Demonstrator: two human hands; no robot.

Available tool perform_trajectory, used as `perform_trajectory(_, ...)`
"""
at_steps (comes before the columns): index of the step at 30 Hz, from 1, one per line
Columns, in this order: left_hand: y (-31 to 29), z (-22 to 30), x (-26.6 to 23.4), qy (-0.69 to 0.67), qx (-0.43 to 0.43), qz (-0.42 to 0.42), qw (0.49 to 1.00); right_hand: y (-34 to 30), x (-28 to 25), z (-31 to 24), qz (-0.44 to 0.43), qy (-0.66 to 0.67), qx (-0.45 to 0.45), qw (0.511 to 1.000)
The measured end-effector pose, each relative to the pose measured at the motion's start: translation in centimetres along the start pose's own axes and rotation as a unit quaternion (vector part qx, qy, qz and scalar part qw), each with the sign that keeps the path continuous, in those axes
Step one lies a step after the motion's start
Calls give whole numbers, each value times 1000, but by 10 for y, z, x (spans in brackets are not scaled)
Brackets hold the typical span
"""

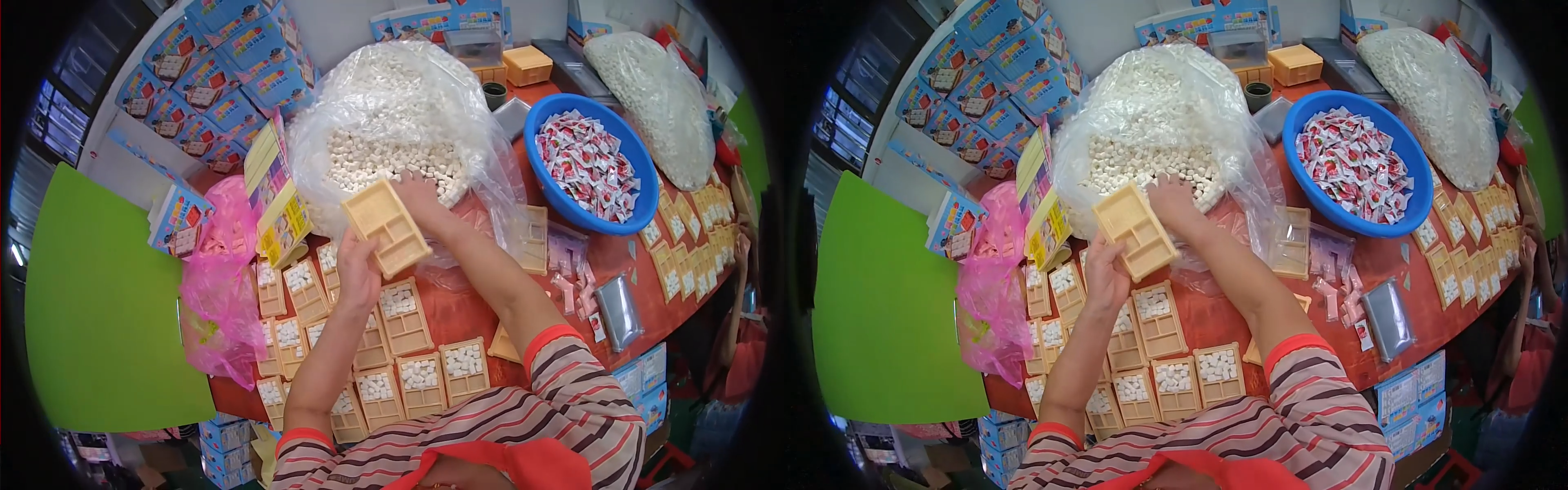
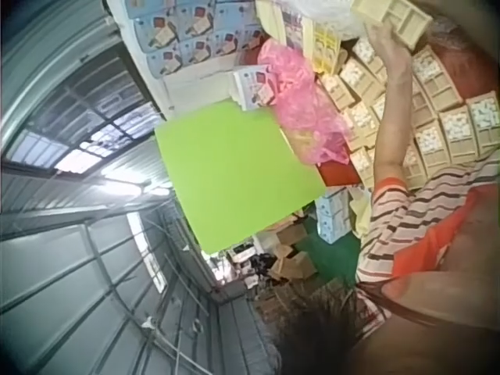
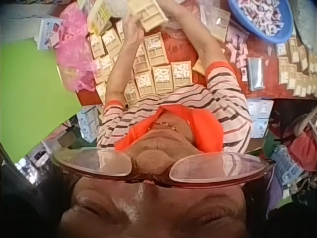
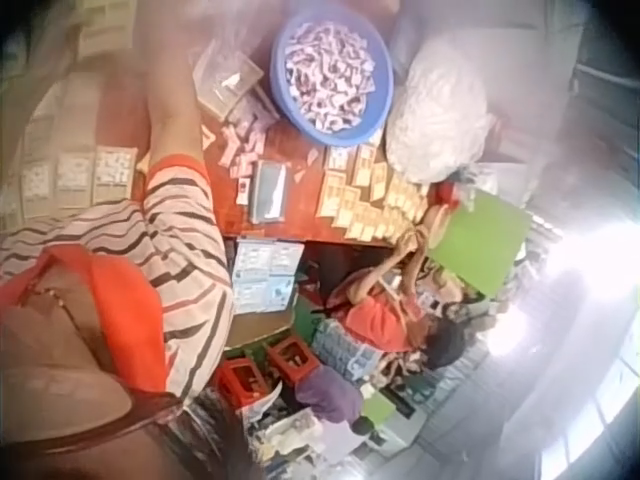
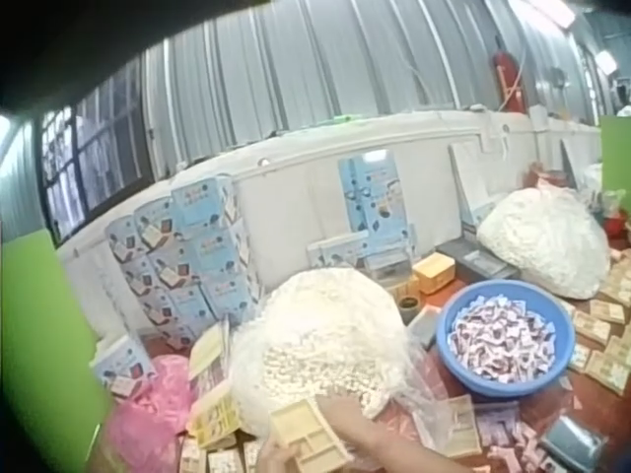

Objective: Packing small white blocks into yellow plastic trays on an assembly line.

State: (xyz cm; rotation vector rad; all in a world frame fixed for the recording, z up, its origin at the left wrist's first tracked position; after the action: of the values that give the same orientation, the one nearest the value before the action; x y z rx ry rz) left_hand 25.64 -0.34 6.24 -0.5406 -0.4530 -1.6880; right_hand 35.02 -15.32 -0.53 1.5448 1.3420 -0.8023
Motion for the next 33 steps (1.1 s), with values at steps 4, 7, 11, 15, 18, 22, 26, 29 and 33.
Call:
perform_trajectory(4, 47, -3, 17, -9, 7, -7, 1000, 6, 25, 27, 15, 156, 5, 988)
perform_trajectory(7, 86, -25, -1, 16, 31, -3, 999, 29, 16, 38, 6, 143, 39, 989)
perform_trajectory(11, 108, -58, -24, 52, 19, 84, 995, 46, 13, 70, 76, 408, 155, 896)
perform_trajectory(15, 100, -62, -29, 43, -27, 103, 993, 45, -19, 42, 60, 537, 222, 811)
perform_trajectory(18, 99, -71, -19, 90, -76, 49, 992, 43, -11, 23, 114, 428, 105, 890)
perform_trajectory(22, 97, -74, -9, 50, -100, 35, 993, 33, 3, -1, 79, 253, 38, 964)
perform_trajectory(26, 93, -71, -16, -16, -103, 22, 994, 18, -22, -5, 33, 341, -1, 939)
perform_trajectory(29, 86, -66, -12, -33, -108, 12, 994, 14, -37, 11, 64, 427, -4, 902)
perform_trajectory(33, 72, -58, -11, -85, -97, 3, 992, 2, -55, 13, -37, 405, 27, 913)
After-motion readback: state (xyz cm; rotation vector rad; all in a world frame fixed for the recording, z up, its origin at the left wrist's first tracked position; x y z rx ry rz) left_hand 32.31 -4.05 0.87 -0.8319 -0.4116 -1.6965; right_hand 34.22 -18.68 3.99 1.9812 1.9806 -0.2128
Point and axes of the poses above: each hand's wrist, its own y-axis towards the middle knuckle, its own x-axis out of the palm, z = x × y, the point moved 2 cm from there along y, towards the middle knuckle, and after that the axes turned 5 degrees about x, right-handed, at the moved point
